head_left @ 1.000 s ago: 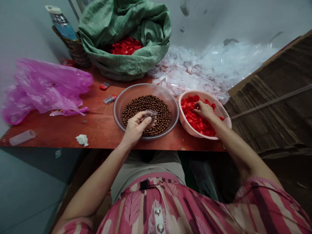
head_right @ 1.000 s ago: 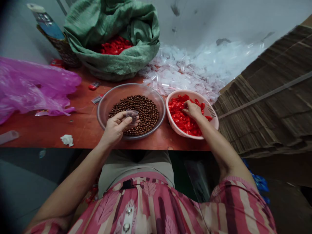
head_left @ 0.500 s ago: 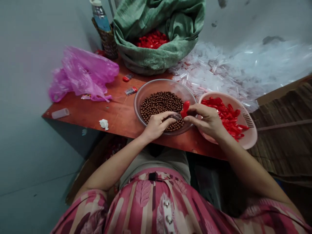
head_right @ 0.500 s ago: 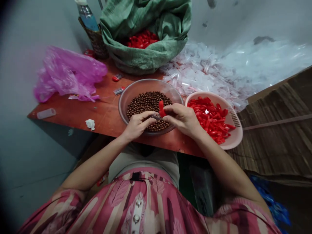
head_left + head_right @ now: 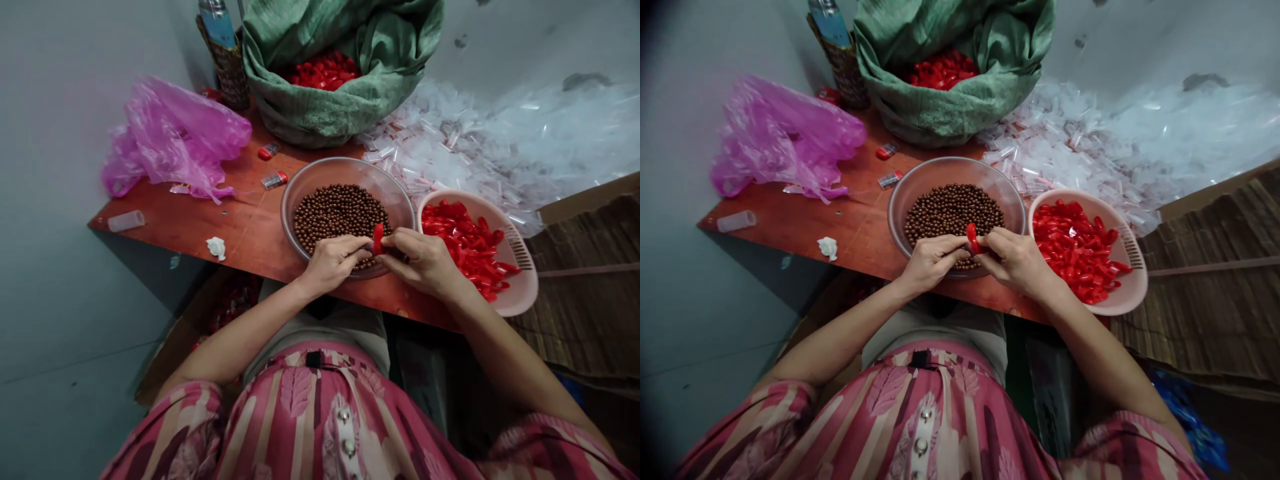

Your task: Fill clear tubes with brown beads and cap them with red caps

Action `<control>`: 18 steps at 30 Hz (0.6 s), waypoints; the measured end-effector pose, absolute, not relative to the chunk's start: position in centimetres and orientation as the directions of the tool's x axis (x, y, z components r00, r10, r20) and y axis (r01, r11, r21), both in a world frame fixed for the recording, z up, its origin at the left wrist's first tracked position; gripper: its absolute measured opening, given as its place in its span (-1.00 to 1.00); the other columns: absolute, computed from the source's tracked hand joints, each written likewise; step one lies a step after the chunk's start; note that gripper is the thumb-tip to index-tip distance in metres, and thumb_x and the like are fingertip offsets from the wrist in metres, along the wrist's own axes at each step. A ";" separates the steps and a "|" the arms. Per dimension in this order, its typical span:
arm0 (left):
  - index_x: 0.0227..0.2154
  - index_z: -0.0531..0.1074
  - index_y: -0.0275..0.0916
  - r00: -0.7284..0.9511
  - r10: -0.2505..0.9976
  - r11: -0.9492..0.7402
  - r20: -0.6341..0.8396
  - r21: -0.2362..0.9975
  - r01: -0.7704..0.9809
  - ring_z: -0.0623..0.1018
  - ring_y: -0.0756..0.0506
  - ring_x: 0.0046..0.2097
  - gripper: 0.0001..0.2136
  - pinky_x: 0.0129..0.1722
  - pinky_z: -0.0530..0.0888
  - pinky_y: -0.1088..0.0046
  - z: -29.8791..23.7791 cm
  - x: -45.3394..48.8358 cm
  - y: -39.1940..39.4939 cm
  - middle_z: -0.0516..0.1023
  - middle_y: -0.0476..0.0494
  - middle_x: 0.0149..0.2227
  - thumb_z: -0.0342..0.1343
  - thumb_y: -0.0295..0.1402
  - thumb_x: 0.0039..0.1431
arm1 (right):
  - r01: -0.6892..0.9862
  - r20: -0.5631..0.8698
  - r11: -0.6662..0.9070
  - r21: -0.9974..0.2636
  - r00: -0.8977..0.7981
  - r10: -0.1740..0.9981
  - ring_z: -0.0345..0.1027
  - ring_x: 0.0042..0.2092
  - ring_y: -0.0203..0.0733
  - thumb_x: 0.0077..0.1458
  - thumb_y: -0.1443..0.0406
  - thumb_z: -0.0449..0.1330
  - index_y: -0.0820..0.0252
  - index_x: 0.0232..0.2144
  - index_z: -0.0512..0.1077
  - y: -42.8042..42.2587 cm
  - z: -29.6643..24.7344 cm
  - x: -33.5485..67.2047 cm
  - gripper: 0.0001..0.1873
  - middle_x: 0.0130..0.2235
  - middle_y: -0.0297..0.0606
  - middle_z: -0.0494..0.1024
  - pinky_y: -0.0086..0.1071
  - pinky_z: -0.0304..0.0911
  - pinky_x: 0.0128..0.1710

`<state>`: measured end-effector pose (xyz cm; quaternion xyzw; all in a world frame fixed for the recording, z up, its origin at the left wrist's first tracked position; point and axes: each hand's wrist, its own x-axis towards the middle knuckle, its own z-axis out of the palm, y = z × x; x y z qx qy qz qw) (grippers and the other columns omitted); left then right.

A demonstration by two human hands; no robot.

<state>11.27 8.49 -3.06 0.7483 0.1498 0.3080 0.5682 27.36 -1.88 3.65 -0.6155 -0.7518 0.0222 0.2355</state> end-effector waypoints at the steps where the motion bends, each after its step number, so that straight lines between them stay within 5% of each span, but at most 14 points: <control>1: -0.22 0.61 -0.17 0.778 0.561 -0.306 0.282 0.944 -0.121 0.61 -0.10 -0.15 -0.81 -0.08 0.45 0.45 -3.1 11.2 8.7 0.65 -0.09 -0.17 0.13 -0.33 0.17 | 0.908 0.328 0.255 -0.334 -0.142 0.934 0.33 -0.47 -0.28 0.15 0.33 0.18 0.16 -0.36 0.43 -1.8 3.4 27.5 -0.96 -0.48 -0.31 0.44 -0.45 0.21 -0.48; 5: -0.22 0.62 -0.20 0.808 0.532 -0.260 0.254 0.957 -0.130 0.61 -0.09 -0.21 -0.80 -0.15 0.46 0.48 -3.0 11.2 9.4 0.66 -0.09 -0.19 0.14 -0.32 0.15 | 0.869 0.257 0.260 -0.421 -0.160 0.953 0.40 -0.42 -0.26 0.15 0.28 0.22 0.16 -0.28 0.46 -1.3 3.3 28.5 -0.91 -0.43 -0.31 0.50 -0.44 0.30 -0.41; 8: -0.22 0.62 -0.21 0.827 0.511 -0.217 0.235 0.966 -0.141 0.61 -0.09 -0.22 -0.79 -0.15 0.45 0.49 -3.0 11.3 9.6 0.66 -0.08 -0.22 0.14 -0.33 0.14 | 0.899 0.175 0.219 -0.380 -0.162 0.971 0.47 -0.09 -0.09 0.09 0.23 0.26 0.10 0.01 0.41 -0.6 4.8 28.9 -0.59 -0.07 -0.16 0.54 -0.29 0.40 -0.15; 12: -0.20 0.61 -0.21 0.861 0.469 -0.141 0.195 0.979 -0.145 0.60 -0.10 -0.21 -0.77 -0.15 0.45 0.45 -3.2 11.4 9.4 0.66 -0.07 -0.23 0.15 -0.28 0.13 | 0.931 0.072 0.311 -0.192 -0.303 0.950 0.13 0.29 0.05 0.09 0.26 0.25 -0.03 0.23 0.21 0.4 7.3 28.7 -0.34 0.23 -0.20 0.33 -0.02 0.19 0.21; 15: -0.17 0.60 -0.24 0.831 0.529 -0.085 0.172 0.985 -0.150 0.58 -0.12 -0.15 -0.73 -0.11 0.44 0.43 -3.3 11.4 9.5 0.65 -0.10 -0.18 0.15 -0.25 0.13 | 0.903 0.104 0.417 -0.108 -0.406 0.908 0.25 0.22 0.02 0.17 0.30 0.17 0.07 0.18 0.29 0.5 7.8 28.4 -0.48 0.16 -0.13 0.42 -0.04 0.25 0.17; 18: -0.15 0.56 -0.28 0.793 0.596 0.014 0.124 0.986 -0.165 0.57 -0.10 -0.18 -0.69 -0.14 0.45 0.43 -3.3 11.3 9.7 0.63 -0.13 -0.19 0.12 -0.21 0.15 | 0.932 0.262 0.352 -0.084 -0.320 0.910 0.42 0.07 -0.01 0.19 0.28 0.16 0.12 0.14 0.33 -0.1 6.2 28.2 -0.54 0.04 -0.07 0.51 -0.14 0.40 0.04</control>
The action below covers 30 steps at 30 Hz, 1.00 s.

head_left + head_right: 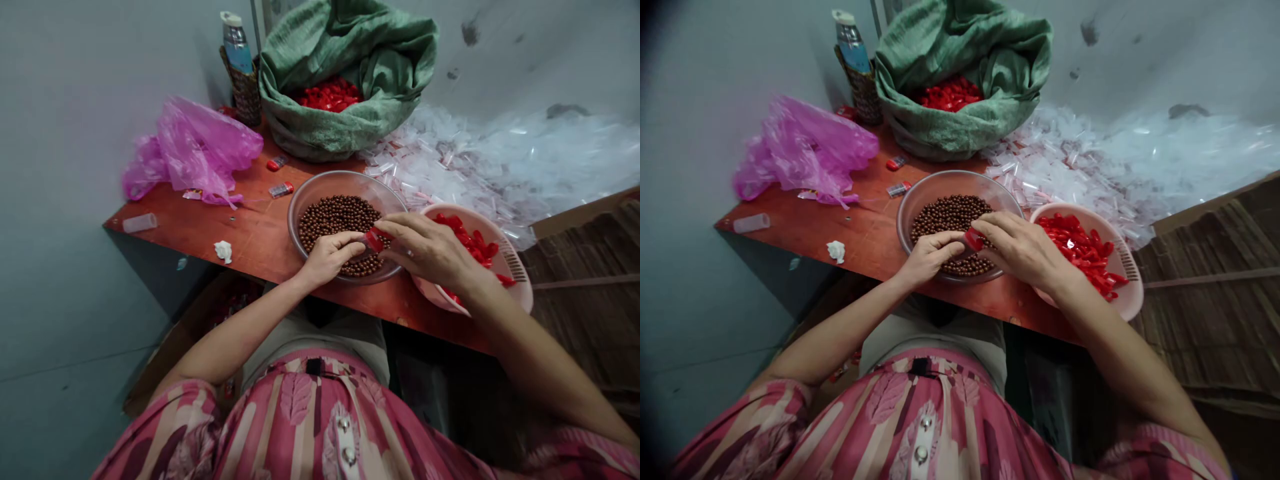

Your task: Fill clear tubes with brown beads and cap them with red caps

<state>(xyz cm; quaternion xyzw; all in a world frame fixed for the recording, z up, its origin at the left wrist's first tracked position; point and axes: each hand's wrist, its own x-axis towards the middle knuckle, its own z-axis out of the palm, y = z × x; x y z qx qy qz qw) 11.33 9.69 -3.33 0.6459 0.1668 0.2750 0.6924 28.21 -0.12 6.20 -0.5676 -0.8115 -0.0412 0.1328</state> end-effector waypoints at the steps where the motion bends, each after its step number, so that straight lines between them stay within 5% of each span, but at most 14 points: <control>1: -0.15 0.55 -0.29 0.783 0.613 0.042 0.109 0.985 -0.170 0.56 -0.09 -0.21 -0.69 -0.17 0.45 0.45 -3.3 11.4 9.7 0.62 -0.13 -0.21 0.12 -0.20 0.15 | 0.943 0.316 0.319 -0.090 -0.277 0.908 0.44 0.04 -0.01 0.18 0.27 0.18 0.11 0.17 0.31 -0.4 5.3 28.1 -0.51 0.03 -0.07 0.52 -0.15 0.41 0.02; 6: -0.20 0.48 -0.30 0.736 0.670 0.090 0.092 0.975 -0.204 0.52 -0.05 -0.25 -0.73 -0.20 0.41 0.48 -3.6 11.8 9.7 0.57 -0.10 -0.27 0.12 -0.21 0.14 | 0.967 0.455 0.228 -0.116 -0.152 0.877 0.32 0.16 0.10 0.11 0.17 0.26 0.18 0.36 -0.05 -1.0 0.9 26.5 -0.11 0.16 0.07 0.38 -0.04 0.34 0.12; 9: -0.20 0.43 -0.29 0.740 0.669 0.139 0.064 0.968 -0.210 0.49 -0.02 -0.29 -0.74 -0.24 0.39 0.49 -3.8 12.0 9.6 0.54 -0.07 -0.32 0.11 -0.21 0.14 | 0.973 0.517 0.196 -0.123 -0.106 0.850 0.27 0.20 0.15 0.10 0.18 0.26 0.23 0.38 -0.15 -0.4 -0.6 25.4 -0.04 0.19 0.12 0.33 0.02 0.32 0.13; 21: -0.27 0.43 -0.28 0.708 0.706 0.214 0.031 0.943 -0.254 0.45 0.03 -0.35 -0.76 -0.28 0.38 0.53 -4.4 12.4 10.1 0.48 -0.01 -0.38 0.16 -0.20 0.12 | 0.993 0.540 0.072 -0.095 -0.010 0.842 0.31 0.18 0.14 0.14 0.08 0.19 0.27 0.36 -0.08 0.7 -2.9 25.0 -0.11 0.20 0.13 0.35 -0.05 0.30 0.14; 26: -0.25 0.44 -0.26 0.641 0.768 0.276 0.005 0.900 -0.338 0.54 0.00 -0.26 -0.64 -0.18 0.47 0.49 -3.2 12.3 10.3 0.56 -0.05 -0.29 0.27 -0.09 0.01 | 0.964 0.427 0.134 -0.231 -0.023 0.904 0.13 0.30 0.08 0.09 0.07 0.25 0.28 0.39 -0.18 1.0 -0.4 24.9 0.02 0.33 0.06 0.13 -0.09 0.19 0.24; 30: -0.19 0.40 -0.23 0.559 0.829 0.254 -0.021 0.904 -0.343 0.58 -0.01 -0.34 -0.59 -0.33 0.53 0.46 -2.4 10.3 12.5 0.58 -0.07 -0.27 0.28 -0.08 -0.02 | 0.908 0.376 0.057 -0.414 0.114 0.920 0.36 0.16 -0.01 0.10 0.04 0.23 0.14 0.35 0.01 2.2 1.8 28.9 -0.13 0.24 -0.08 0.33 -0.17 0.35 0.09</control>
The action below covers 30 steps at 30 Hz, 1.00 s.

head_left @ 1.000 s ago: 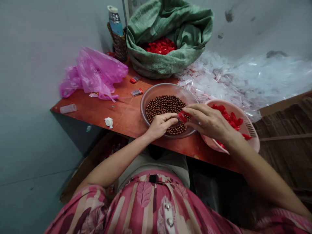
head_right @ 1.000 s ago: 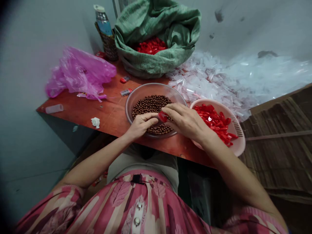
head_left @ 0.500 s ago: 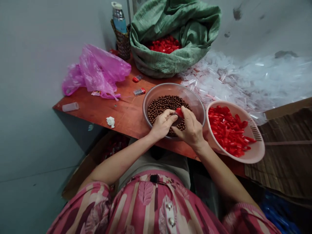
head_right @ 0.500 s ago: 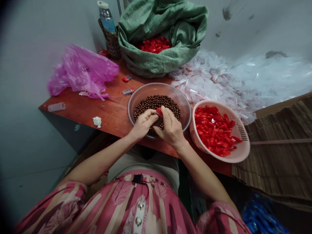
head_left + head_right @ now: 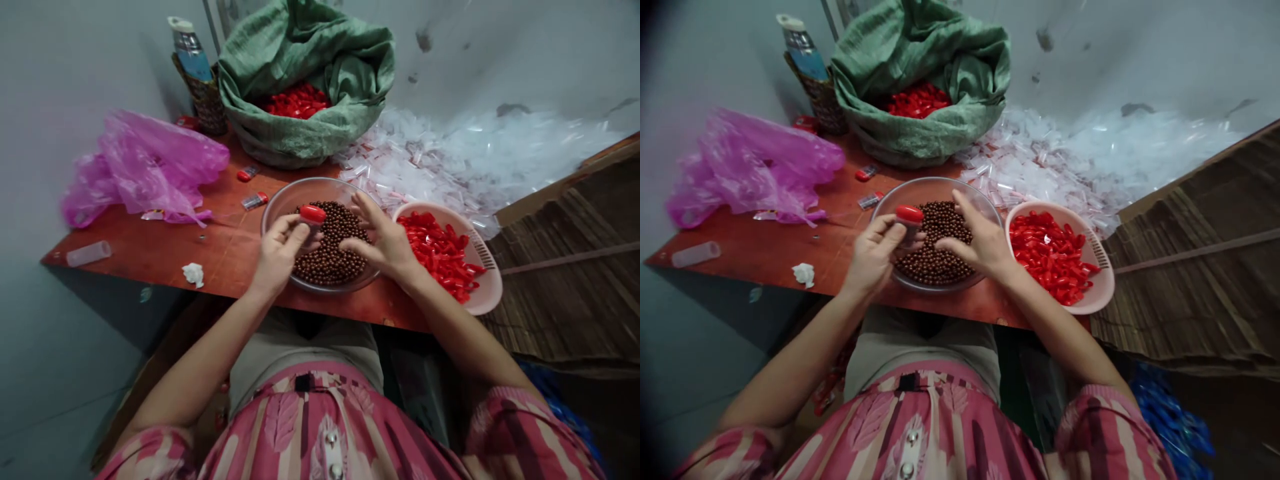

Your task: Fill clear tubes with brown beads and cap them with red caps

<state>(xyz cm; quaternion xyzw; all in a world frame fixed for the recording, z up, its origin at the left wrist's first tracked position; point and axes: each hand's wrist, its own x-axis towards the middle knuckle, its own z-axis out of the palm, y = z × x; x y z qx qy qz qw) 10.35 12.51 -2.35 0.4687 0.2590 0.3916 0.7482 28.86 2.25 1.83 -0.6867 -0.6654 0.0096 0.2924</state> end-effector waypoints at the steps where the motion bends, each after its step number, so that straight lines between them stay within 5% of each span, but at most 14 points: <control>1: -0.19 0.40 -0.22 0.501 0.865 0.197 -0.003 0.921 -0.335 0.58 -0.01 -0.36 -0.60 -0.35 0.53 0.46 -2.5 9.6 13.7 0.57 -0.06 -0.28 0.27 -0.09 -0.01 | 0.901 0.348 -0.014 -0.433 0.182 0.920 0.43 0.08 -0.04 0.14 0.07 0.21 0.12 0.30 0.12 2.8 2.2 30.7 -0.25 0.17 -0.12 0.43 -0.19 0.39 0.03; 4: -0.18 0.46 -0.20 0.279 0.954 -0.050 0.109 0.976 -0.210 0.54 0.03 -0.39 -0.67 -0.34 0.52 0.47 -4.5 7.2 18.3 0.57 0.00 -0.30 0.24 -0.12 0.05 | 0.911 0.207 -0.315 -0.266 0.373 0.905 0.51 -0.07 -0.02 0.18 0.20 0.15 0.17 0.04 0.46 5.0 2.8 37.3 -0.61 -0.05 -0.15 0.60 -0.17 0.38 -0.02; 6: -0.23 0.50 -0.19 0.135 0.970 -0.202 0.201 0.979 -0.005 0.51 0.05 -0.36 -0.74 -0.29 0.49 0.51 -6.6 5.9 21.4 0.55 0.07 -0.35 0.22 -0.16 0.08 | 0.884 0.036 -0.465 -0.044 0.466 0.884 0.48 -0.02 0.03 0.18 0.26 0.14 0.21 -0.02 0.51 6.6 2.6 41.2 -0.66 -0.06 -0.10 0.61 -0.17 0.34 -0.02; 9: -0.24 0.53 -0.18 0.153 0.972 -0.220 0.178 0.917 0.333 0.52 -0.02 -0.28 -0.80 -0.16 0.47 0.41 -9.6 5.0 24.7 0.55 0.10 -0.36 0.15 -0.22 0.14 | 0.851 -0.217 -0.488 0.195 0.523 0.824 0.44 0.04 0.01 0.15 0.29 0.17 0.16 0.00 0.51 8.9 1.6 44.7 -0.64 0.00 -0.11 0.57 -0.27 0.32 -0.05; 16: -0.18 0.55 -0.26 0.211 0.971 -0.220 0.109 0.747 0.627 0.55 -0.22 -0.12 -0.71 0.00 0.44 0.14 -12.8 5.0 26.6 0.60 -0.22 -0.15 0.09 -0.23 0.11 | 0.799 -0.343 -0.532 0.280 0.601 0.722 0.49 -0.09 0.02 0.08 0.14 0.24 0.30 -0.13 0.56 13.4 -2.0 46.2 -0.61 -0.23 0.01 0.63 -0.27 0.34 -0.15; 21: -0.10 0.51 -0.27 0.203 0.967 -0.251 0.157 0.736 0.629 0.56 -0.20 -0.10 -0.65 0.02 0.45 0.18 -12.1 4.8 26.2 0.59 -0.24 -0.10 0.07 -0.20 0.13 | 0.761 -0.375 -0.575 0.301 0.648 0.663 0.50 -0.16 0.01 -0.03 0.14 0.30 0.33 -0.15 0.55 14.8 -3.4 46.8 -0.57 -0.31 -0.01 0.62 -0.24 0.35 -0.14; 30: -0.11 0.52 -0.21 0.332 0.859 -0.488 0.389 0.820 0.300 0.58 -0.12 -0.10 -0.72 0.03 0.46 0.27 -5.4 7.8 19.4 0.62 -0.14 -0.16 0.10 -0.21 0.18 | 0.782 -0.346 -0.569 0.256 0.624 0.701 0.46 -0.06 0.07 -0.10 0.27 0.31 0.28 -0.10 0.53 14.1 -3.2 46.5 -0.55 -0.07 0.02 0.57 -0.27 0.33 -0.17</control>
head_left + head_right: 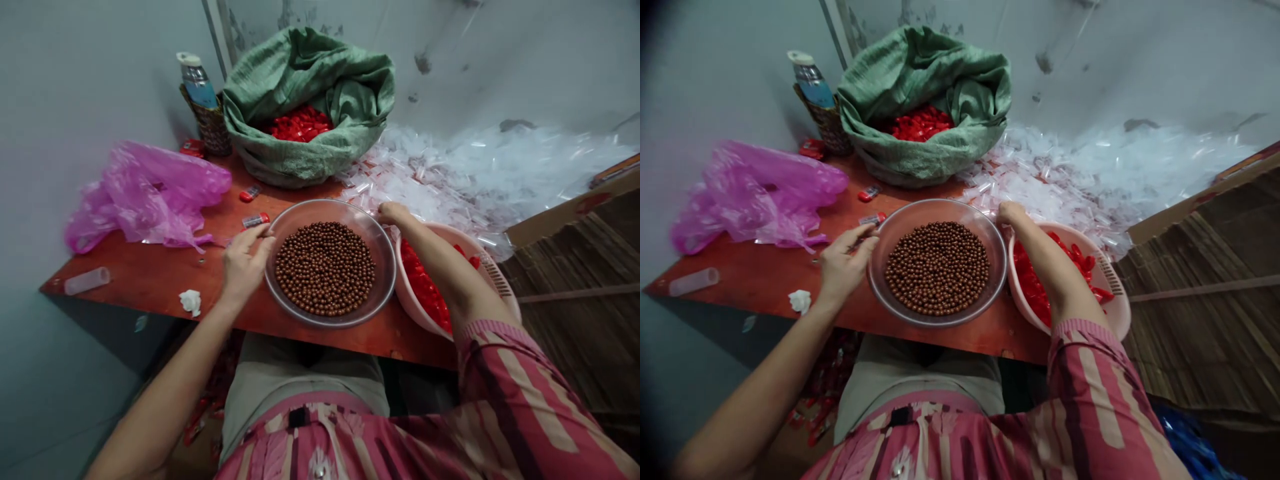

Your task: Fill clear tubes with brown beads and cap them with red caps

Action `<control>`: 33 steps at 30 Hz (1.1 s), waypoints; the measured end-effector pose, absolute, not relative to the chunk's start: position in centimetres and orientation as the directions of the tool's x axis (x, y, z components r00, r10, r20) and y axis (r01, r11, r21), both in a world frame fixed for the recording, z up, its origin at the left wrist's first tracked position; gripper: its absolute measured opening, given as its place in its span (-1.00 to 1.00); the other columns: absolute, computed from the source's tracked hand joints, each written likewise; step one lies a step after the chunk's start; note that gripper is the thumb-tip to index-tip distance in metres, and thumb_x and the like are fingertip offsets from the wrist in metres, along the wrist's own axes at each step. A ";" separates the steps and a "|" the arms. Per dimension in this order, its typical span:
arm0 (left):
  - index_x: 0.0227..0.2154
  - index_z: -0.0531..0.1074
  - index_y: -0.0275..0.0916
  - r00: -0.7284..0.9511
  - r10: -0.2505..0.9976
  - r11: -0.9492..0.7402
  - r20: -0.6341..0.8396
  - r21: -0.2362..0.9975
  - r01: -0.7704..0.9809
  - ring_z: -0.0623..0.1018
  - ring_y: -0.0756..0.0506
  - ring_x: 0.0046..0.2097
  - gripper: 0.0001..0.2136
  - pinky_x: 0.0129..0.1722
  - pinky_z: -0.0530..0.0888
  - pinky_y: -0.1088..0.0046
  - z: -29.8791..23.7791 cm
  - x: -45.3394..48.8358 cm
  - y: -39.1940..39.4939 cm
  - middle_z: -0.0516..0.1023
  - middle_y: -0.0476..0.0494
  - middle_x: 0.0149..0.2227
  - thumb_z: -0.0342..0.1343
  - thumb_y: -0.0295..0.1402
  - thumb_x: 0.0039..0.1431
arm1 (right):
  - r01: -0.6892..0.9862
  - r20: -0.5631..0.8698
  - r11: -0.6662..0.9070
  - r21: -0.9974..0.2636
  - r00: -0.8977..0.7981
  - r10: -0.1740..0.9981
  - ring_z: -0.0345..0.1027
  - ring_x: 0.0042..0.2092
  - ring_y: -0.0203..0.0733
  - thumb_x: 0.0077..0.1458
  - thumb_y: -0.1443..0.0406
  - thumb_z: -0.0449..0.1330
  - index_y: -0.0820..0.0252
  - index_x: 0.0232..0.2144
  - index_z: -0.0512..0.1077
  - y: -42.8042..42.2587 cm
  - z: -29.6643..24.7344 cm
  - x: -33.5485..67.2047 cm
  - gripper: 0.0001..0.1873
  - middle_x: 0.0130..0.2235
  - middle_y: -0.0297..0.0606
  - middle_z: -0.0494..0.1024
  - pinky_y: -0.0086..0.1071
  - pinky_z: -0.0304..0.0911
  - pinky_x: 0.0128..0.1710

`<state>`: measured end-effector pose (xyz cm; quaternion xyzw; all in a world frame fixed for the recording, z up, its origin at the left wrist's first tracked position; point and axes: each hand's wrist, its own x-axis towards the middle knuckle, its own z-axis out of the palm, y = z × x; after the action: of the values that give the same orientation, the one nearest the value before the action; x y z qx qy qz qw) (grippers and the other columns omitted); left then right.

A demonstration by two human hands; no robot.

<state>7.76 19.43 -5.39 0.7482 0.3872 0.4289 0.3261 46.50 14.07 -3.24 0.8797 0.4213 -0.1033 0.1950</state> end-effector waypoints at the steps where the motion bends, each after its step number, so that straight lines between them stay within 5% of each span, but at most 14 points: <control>1: -0.11 0.52 -0.21 0.375 0.831 -0.518 0.410 0.816 0.256 0.59 -0.11 -0.11 -0.73 0.02 0.47 0.28 -4.6 8.1 18.3 0.63 -0.13 -0.17 0.11 -0.22 0.18 | 0.784 -0.324 -0.572 0.241 0.621 0.714 0.45 -0.04 0.07 -0.07 0.23 0.29 0.26 -0.05 0.51 13.8 -2.8 46.6 -0.52 -0.04 0.01 0.56 -0.27 0.33 -0.16; 5: -0.07 0.51 -0.20 0.507 0.728 -0.576 0.461 0.813 0.088 0.60 -0.07 -0.14 -0.73 -0.01 0.49 0.35 -2.8 9.4 14.9 0.63 -0.12 -0.17 0.15 -0.27 0.18 | 0.850 -0.087 -0.525 0.032 0.526 0.846 0.43 -0.03 -0.02 0.01 0.17 0.24 0.21 0.07 0.41 10.9 0.0 47.0 -0.44 -0.01 -0.11 0.54 -0.29 0.31 -0.10; 9: -0.07 0.52 -0.20 0.539 0.724 -0.527 0.431 0.850 0.027 0.60 -0.06 -0.16 -0.71 -0.04 0.50 0.38 -3.0 10.9 13.8 0.63 -0.11 -0.18 0.17 -0.25 0.17 | 0.951 0.085 -0.211 -0.228 0.236 0.968 0.43 -0.19 -0.09 -0.06 0.19 0.29 0.28 -0.02 0.46 6.6 2.8 44.9 -0.48 -0.11 -0.12 0.54 -0.30 0.33 -0.19; 13: -0.08 0.53 -0.21 0.485 0.796 -0.410 0.362 0.912 -0.008 0.61 -0.08 -0.14 -0.70 -0.05 0.51 0.40 -3.8 11.9 13.7 0.64 -0.14 -0.15 0.16 -0.21 0.17 | 0.989 -0.007 0.143 -0.040 -0.144 0.990 0.38 -0.15 -0.09 0.06 0.31 0.20 0.24 -0.03 0.46 5.2 2.9 39.4 -0.61 -0.07 -0.07 0.50 -0.30 0.26 -0.17; 17: -0.10 0.55 -0.23 0.444 0.828 -0.376 0.343 0.926 -0.015 0.61 -0.08 -0.14 -0.71 -0.06 0.51 0.40 -4.1 11.5 13.5 0.63 -0.15 -0.13 0.17 -0.22 0.16 | 0.880 -0.237 0.439 0.182 -0.394 0.888 0.32 -0.14 -0.07 0.21 0.44 0.01 0.30 -0.22 0.53 6.9 -0.3 33.8 -0.72 -0.18 -0.02 0.51 -0.28 0.20 -0.19; 22: -0.13 0.55 -0.26 0.428 0.842 -0.345 0.330 0.938 -0.044 0.60 -0.09 -0.10 -0.75 -0.02 0.50 0.39 -4.5 10.7 13.4 0.63 -0.17 -0.11 0.16 -0.28 0.17 | 0.777 -0.372 0.628 0.040 -0.572 0.731 0.34 -0.13 -0.11 0.16 0.47 0.05 0.34 -0.22 0.51 9.0 -3.7 29.3 -0.76 -0.17 -0.03 0.51 -0.32 0.24 -0.20; 25: -0.15 0.55 -0.27 0.405 0.854 -0.332 0.326 0.942 -0.059 0.60 -0.09 -0.07 -0.76 0.02 0.49 0.37 -4.8 10.6 13.5 0.63 -0.18 -0.10 0.15 -0.29 0.17 | 0.833 -0.365 0.529 -0.161 -0.548 0.752 0.40 -0.13 -0.11 0.00 0.51 0.14 0.34 -0.13 0.49 9.0 -3.7 28.5 -0.66 -0.11 -0.05 0.51 -0.31 0.29 -0.15; 28: -0.12 0.54 -0.29 0.415 0.854 -0.305 0.315 0.948 -0.092 0.60 -0.09 -0.07 -0.74 0.03 0.49 0.35 -5.0 10.6 13.7 0.62 -0.20 -0.10 0.10 -0.32 0.19 | 0.871 -0.302 0.242 -0.427 -0.389 0.870 0.42 -0.06 -0.07 -0.06 0.44 0.23 0.28 -0.05 0.47 8.1 -2.6 29.2 -0.56 -0.05 -0.12 0.53 -0.24 0.28 -0.01; 33: -0.03 0.51 -0.24 0.584 0.787 -0.183 0.200 0.979 -0.088 0.57 -0.16 0.03 -0.65 0.12 0.46 0.23 -4.9 11.0 13.8 0.57 -0.20 0.02 0.14 -0.39 0.08 | 0.419 -0.256 -0.156 -0.895 -0.194 0.947 0.44 -0.06 -0.15 -0.11 0.26 0.34 0.17 -0.06 0.47 6.1 -0.9 30.5 -0.51 -0.12 -0.31 0.58 -0.23 0.28 0.05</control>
<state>11.03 13.83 -4.87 0.6718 0.2603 0.3747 0.5836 30.49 6.10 -0.92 0.5763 0.5925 -0.4959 -0.2665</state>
